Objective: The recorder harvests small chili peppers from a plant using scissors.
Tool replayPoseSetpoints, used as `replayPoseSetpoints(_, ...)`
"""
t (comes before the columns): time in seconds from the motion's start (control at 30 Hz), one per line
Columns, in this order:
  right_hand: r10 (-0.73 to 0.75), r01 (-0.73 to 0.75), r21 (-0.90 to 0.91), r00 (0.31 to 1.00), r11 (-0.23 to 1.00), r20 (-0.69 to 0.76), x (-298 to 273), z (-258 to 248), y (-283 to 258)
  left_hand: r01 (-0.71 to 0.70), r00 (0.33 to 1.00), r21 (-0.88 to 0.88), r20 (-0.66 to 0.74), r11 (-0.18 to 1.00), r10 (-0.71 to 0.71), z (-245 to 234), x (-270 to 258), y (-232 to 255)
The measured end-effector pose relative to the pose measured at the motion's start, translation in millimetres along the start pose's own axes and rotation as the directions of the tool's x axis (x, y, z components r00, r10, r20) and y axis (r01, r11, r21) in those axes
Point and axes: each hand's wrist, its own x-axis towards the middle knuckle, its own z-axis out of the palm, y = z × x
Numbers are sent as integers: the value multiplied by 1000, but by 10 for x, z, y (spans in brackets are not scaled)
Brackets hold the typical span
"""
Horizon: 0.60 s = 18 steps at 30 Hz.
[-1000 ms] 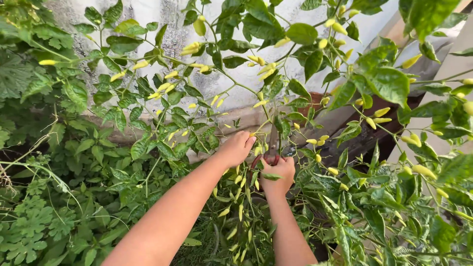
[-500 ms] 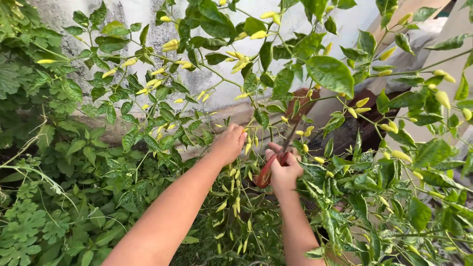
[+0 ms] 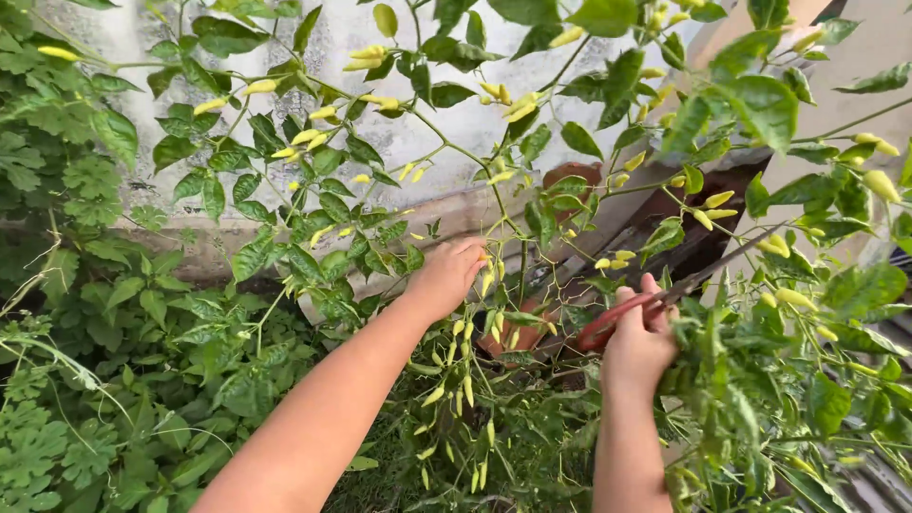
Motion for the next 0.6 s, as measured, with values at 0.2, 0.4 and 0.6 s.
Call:
replayPoseSetpoints(0.2, 114, -115, 13, 990, 993, 83, 107, -287, 197, -60, 994, -19, 93, 998, 62, -34, -38, 85)
replayPoseSetpoints(0.4, 87, -67, -113, 980, 991, 180, 150, -166, 42, 50, 987, -101, 160, 994, -33, -71, -39, 157)
replayPoseSetpoints(0.6, 170, -172, -8, 967, 985, 190, 301, 0, 164, 104, 982, -114, 169, 988, -84, -153, -99, 192)
